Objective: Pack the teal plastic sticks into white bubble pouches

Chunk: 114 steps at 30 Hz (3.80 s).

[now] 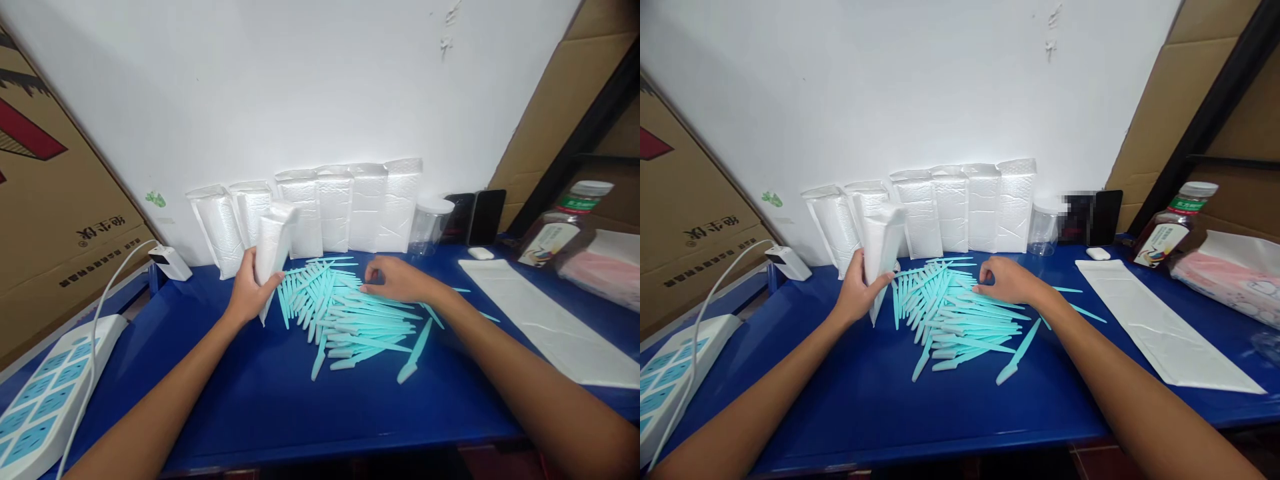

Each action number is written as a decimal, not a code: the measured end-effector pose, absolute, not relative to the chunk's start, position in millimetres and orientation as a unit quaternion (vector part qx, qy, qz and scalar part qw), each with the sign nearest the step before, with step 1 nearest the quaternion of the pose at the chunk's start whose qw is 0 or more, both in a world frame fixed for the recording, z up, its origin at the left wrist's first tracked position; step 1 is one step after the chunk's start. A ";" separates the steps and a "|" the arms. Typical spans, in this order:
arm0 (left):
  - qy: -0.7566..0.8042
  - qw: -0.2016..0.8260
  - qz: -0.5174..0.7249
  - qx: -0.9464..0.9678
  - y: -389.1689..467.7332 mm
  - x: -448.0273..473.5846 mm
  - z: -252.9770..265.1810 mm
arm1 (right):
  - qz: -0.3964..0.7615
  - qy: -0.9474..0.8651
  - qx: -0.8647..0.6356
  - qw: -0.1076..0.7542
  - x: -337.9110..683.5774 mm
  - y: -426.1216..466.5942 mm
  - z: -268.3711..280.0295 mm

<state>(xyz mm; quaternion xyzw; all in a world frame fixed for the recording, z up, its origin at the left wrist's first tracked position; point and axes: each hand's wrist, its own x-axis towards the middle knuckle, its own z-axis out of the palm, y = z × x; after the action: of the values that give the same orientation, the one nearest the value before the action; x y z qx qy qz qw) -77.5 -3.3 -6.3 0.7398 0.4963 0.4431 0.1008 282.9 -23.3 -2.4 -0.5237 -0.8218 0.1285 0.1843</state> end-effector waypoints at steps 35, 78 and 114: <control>0.469 0.076 0.251 0.844 -2.2 -81.4 -10.1 | 0.177 -0.751 -0.560 0.301 307.8 -17.7 24.4; 0.499 0.069 0.472 0.724 -16.3 -65.2 -2.6 | 0.067 -0.629 -0.487 0.603 256.9 -57.7 43.5; 0.465 0.092 0.260 0.841 -3.0 -81.1 -4.8 | 0.286 -0.848 -0.444 0.046 290.0 -40.7 29.7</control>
<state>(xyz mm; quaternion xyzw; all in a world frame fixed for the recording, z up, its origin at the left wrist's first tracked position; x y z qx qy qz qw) -81.1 -3.0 -4.8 0.8411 0.4651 0.2604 0.0922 290.0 -40.7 29.7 -0.4437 -0.8480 0.2861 0.0460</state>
